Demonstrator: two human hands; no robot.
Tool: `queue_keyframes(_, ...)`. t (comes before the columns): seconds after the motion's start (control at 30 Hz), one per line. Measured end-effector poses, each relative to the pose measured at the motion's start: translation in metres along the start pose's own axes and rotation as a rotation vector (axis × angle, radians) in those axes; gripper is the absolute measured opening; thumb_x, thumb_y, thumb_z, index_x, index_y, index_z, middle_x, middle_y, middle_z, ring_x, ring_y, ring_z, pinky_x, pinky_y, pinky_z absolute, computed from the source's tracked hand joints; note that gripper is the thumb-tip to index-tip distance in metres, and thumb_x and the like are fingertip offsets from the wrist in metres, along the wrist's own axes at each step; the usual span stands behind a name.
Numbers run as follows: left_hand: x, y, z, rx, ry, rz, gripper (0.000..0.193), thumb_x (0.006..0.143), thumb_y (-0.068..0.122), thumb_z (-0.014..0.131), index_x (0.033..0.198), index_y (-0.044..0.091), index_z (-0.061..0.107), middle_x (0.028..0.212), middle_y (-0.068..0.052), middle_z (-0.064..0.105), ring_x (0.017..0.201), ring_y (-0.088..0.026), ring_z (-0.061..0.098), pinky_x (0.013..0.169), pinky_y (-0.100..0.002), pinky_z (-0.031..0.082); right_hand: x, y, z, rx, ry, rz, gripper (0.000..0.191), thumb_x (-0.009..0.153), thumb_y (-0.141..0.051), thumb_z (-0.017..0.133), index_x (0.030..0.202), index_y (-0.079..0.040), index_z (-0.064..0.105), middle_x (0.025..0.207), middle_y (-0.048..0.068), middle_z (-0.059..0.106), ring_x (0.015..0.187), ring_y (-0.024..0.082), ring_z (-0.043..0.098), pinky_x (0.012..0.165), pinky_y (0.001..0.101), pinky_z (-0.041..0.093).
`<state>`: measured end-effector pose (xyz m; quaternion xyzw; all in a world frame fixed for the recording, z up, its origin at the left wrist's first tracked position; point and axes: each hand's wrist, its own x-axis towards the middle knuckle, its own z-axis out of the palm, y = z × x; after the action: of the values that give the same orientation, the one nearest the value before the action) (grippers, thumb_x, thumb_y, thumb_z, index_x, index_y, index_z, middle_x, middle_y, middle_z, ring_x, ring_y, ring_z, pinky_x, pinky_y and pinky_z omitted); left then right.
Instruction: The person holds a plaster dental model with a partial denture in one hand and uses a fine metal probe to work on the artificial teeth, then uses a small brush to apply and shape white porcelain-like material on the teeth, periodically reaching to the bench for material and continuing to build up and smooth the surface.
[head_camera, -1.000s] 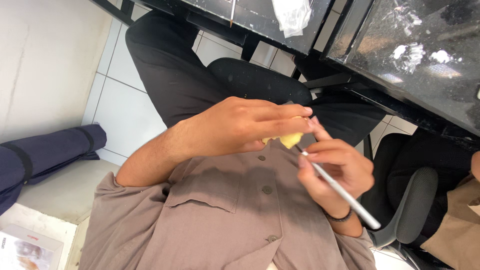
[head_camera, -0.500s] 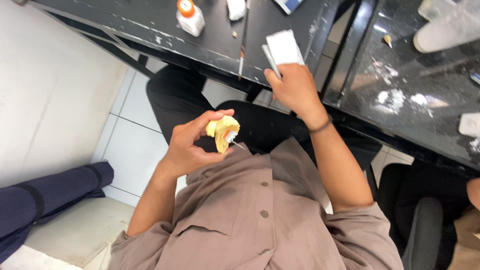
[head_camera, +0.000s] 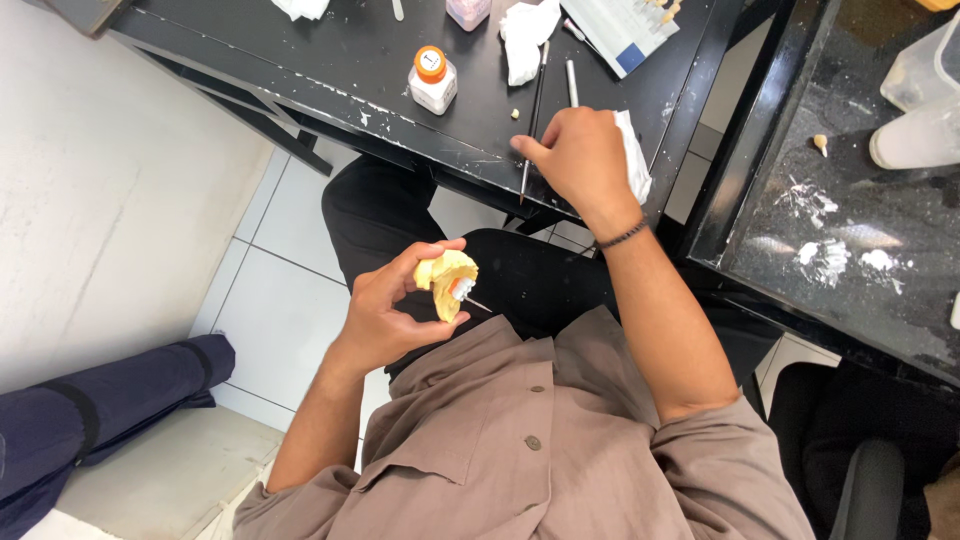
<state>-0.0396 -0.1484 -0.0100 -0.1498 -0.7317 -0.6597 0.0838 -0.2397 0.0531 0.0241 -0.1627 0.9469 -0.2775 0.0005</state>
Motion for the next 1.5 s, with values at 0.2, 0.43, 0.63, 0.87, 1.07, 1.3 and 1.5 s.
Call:
queue_keyframes(0.2, 0.004, 0.008, 0.006, 0.017, -0.016, 0.017, 0.078, 0.078, -0.001, 0.090, 0.145, 0.004, 0.049, 0.141, -0.015, 0.067, 0.114, -0.016, 0.072, 0.101, -0.031, 0.063, -0.002, 0.007, 0.006, 0.128, -0.012, 0.037, 0.029, 0.086, -0.021, 0.081, 0.069, 0.001, 0.072, 0.058, 0.014, 0.067, 0.051, 0.026, 0.068, 0.058, 0.0347, 0.057)
queue_keyframes(0.43, 0.002, 0.022, 0.018, 0.033, -0.015, -0.064, 0.072, 0.075, -0.003, 0.089, 0.138, 0.001, 0.056, 0.140, -0.015, 0.067, 0.117, -0.016, 0.071, 0.099, -0.031, 0.063, -0.057, 0.050, -0.090, 0.461, 0.199, 0.060, 0.012, 0.096, -0.002, 0.070, 0.086, 0.002, 0.073, 0.069, 0.008, 0.069, 0.055, 0.012, 0.065, 0.046, 0.0250, 0.047)
queue_keyframes(0.63, 0.004, 0.026, 0.037, -0.030, -0.063, -0.055, 0.071, 0.075, -0.006, 0.088, 0.137, -0.002, 0.056, 0.141, -0.016, 0.065, 0.117, -0.016, 0.068, 0.100, -0.033, 0.063, -0.112, 0.125, -0.233, -0.109, 0.452, -0.034, 0.011, 0.102, -0.005, 0.072, 0.094, 0.001, 0.074, 0.075, 0.009, 0.070, 0.064, 0.013, 0.070, 0.054, 0.0239, 0.052)
queue_keyframes(0.87, 0.016, 0.026, 0.071, -0.042, -0.132, -0.014, 0.079, 0.074, -0.006, 0.089, 0.143, -0.002, 0.050, 0.142, -0.018, 0.064, 0.117, -0.016, 0.069, 0.099, -0.031, 0.062, -0.124, 0.217, -0.269, -0.439, 0.466, -0.192, 0.009, 0.100, -0.004, 0.073, 0.094, 0.002, 0.073, 0.078, 0.010, 0.071, 0.069, 0.015, 0.069, 0.062, 0.0253, 0.050)
queue_keyframes(1.07, 0.028, 0.037, 0.087, -0.008, -0.148, -0.003, 0.081, 0.073, -0.005, 0.090, 0.143, -0.001, 0.050, 0.142, -0.019, 0.065, 0.118, -0.017, 0.069, 0.099, -0.032, 0.062, -0.099, 0.240, -0.258, -0.408, 0.603, -0.366, 0.006, 0.101, 0.001, 0.072, 0.096, 0.004, 0.073, 0.083, 0.010, 0.072, 0.073, 0.016, 0.069, 0.068, 0.0260, 0.049)
queue_keyframes(1.3, 0.032, 0.037, 0.100, -0.022, -0.156, -0.014, 0.082, 0.073, -0.006, 0.090, 0.144, -0.001, 0.049, 0.143, -0.020, 0.063, 0.119, -0.017, 0.068, 0.099, -0.032, 0.062, -0.134, 0.242, -0.255, -0.256, 0.717, -0.327, 0.010, 0.113, 0.001, 0.060, 0.106, 0.004, 0.068, 0.097, 0.010, 0.073, 0.090, 0.022, 0.073, 0.081, 0.0308, 0.056)
queue_keyframes(1.5, 0.034, 0.037, 0.101, -0.033, -0.158, -0.009, 0.082, 0.074, -0.005, 0.090, 0.145, 0.000, 0.049, 0.143, -0.019, 0.064, 0.120, -0.018, 0.069, 0.099, -0.032, 0.063, -0.171, 0.194, -0.241, 0.005, 0.737, -0.136, 0.011, 0.112, -0.006, 0.062, 0.103, -0.003, 0.068, 0.098, 0.004, 0.071, 0.090, 0.014, 0.072, 0.082, 0.0261, 0.056)
